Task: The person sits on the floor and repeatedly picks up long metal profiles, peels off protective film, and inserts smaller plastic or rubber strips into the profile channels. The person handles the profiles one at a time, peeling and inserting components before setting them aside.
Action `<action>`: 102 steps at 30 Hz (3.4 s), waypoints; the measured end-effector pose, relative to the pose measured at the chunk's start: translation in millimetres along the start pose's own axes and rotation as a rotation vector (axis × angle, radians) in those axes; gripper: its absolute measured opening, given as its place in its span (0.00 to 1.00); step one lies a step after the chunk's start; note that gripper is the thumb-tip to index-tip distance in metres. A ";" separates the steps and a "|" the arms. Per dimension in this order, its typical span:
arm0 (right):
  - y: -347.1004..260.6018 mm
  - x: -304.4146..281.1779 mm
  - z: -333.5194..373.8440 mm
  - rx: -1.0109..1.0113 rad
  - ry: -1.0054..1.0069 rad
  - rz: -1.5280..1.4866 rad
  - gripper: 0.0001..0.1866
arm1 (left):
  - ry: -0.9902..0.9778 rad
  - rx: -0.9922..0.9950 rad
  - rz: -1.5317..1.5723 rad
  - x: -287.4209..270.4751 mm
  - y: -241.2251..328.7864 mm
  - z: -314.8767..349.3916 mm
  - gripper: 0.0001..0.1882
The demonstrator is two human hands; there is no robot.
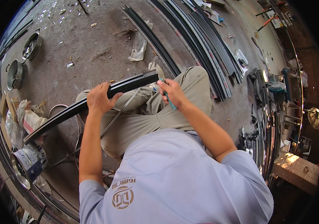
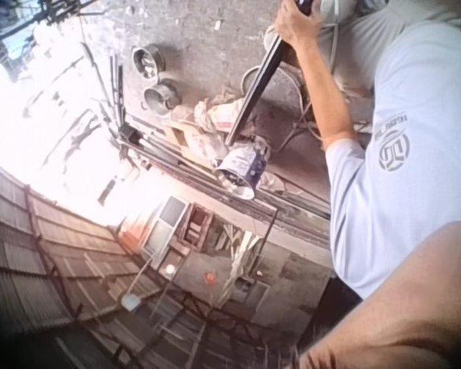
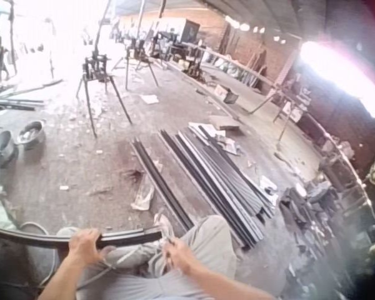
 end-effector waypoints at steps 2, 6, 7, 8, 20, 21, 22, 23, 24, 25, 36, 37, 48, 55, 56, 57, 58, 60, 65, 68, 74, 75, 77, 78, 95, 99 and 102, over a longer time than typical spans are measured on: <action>-18.3 2.4 -2.2 -0.040 -0.005 0.014 0.15 | 0.016 0.041 0.028 1.5 3.5 2.2 0.29; -43.9 3.1 -1.1 -0.139 0.027 0.018 0.15 | -0.079 0.039 -0.013 13.5 3.7 4.8 0.28; -48.3 -1.4 1.1 -0.183 0.059 0.044 0.14 | -0.078 0.044 -0.006 14.6 4.3 4.6 0.28; -50.2 -11.3 0.7 -0.223 0.102 0.058 0.14 | -0.079 0.040 -0.003 13.3 4.6 4.4 0.28; 122.8 -448.1 77.6 -0.115 1.139 0.636 0.18 | -0.110 0.026 0.042 -0.7 11.7 -9.3 0.30; 172.1 -435.4 68.4 0.075 1.006 0.504 0.21 | -0.134 -0.010 0.008 -4.0 4.6 -4.4 0.30; 211.2 -435.0 76.4 0.147 0.979 0.399 0.20 | -0.159 -0.038 -0.005 -5.9 2.2 -2.3 0.31; 253.6 -443.1 88.0 0.222 0.972 0.304 0.20 | -0.185 -0.051 0.018 -5.1 3.1 -3.9 0.33; 296.8 -457.8 102.3 0.295 0.978 0.212 0.20 | -0.176 -0.027 0.068 -1.9 6.8 -5.9 0.34; 306.4 -507.2 137.6 0.338 1.149 0.681 0.20 | -0.163 0.002 0.154 7.5 9.3 -8.1 0.35; -150.3 -72.0 77.6 -1.149 0.399 0.857 0.23 | -0.212 0.070 0.086 -2.5 25.4 -31.9 0.29; -151.1 -32.8 71.9 -1.225 0.223 0.922 0.27 | -0.206 0.093 0.124 -3.2 34.3 -34.1 0.29; -58.1 6.1 13.2 -1.037 -0.100 1.385 0.19 | -0.213 0.145 0.020 -8.5 123.0 -36.7 0.39; -101.8 -146.5 61.0 -0.966 0.256 1.164 0.23 | 0.109 0.180 -0.096 -23.8 143.9 8.9 0.42; -109.1 -169.8 69.4 -1.007 0.340 1.111 0.23 | 0.066 0.153 -0.120 -16.1 137.4 18.1 0.43; -115.1 -191.0 74.3 -0.959 0.407 1.124 0.25 | 0.005 0.075 -0.129 -8.8 129.3 27.3 0.43; -119.1 -211.9 76.7 -0.909 0.474 1.136 0.26 | -0.056 -0.004 -0.138 -1.7 121.4 36.5 0.43; -120.4 -253.7 80.4 -0.884 0.618 1.115 0.28 | -0.173 -0.151 -0.171 20.6 96.3 59.8 0.42; -90.8 -334.6 59.5 -0.604 0.835 1.088 0.32 | -0.247 -0.186 -0.212 43.4 62.3 74.2 0.21; -60.2 -370.6 37.3 -0.435 0.904 1.039 0.35 | -0.225 -0.213 -0.149 45.0 51.7 70.0 0.12; 0.6 -417.5 8.1 -0.132 0.875 0.958 0.40 | -0.069 -0.293 -0.159 7.9 45.8 70.9 0.08; 10.3 -421.9 4.1 -0.123 0.866 0.945 0.40 | -0.044 -0.301 -0.175 1.5 43.5 74.8 0.08; 30.9 -429.1 -8.8 -0.109 0.844 0.922 0.40 | -0.036 -0.306 -0.172 -7.9 35.7 86.3 0.07; 38.0 -432.5 -14.7 -0.124 0.844 0.914 0.40 | -0.030 -0.306 -0.168 -11.3 32.9 89.7 0.07; 240.7 -355.8 -165.4 -0.510 0.624 0.798 0.15 | 0.025 -0.297 -0.220 -12.9 37.3 89.3 0.07; 253.6 -358.9 -164.7 -0.469 0.705 0.856 0.16 | 0.059 -0.272 -0.225 -9.4 34.7 95.1 0.07; 204.7 -354.4 -137.8 -0.539 0.813 0.966 0.16 | 0.040 -0.277 -0.233 -6.4 27.0 98.1 0.07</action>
Point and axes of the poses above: each hand's wrist, its own z-axis away from the middle knuckle, its own x-axis out of the palm, y = z × x, the point moved 7 cm from there along -z, towards the middle knuckle, and after that the axes turned 6 degrees about -z, right-handed, at the moved point
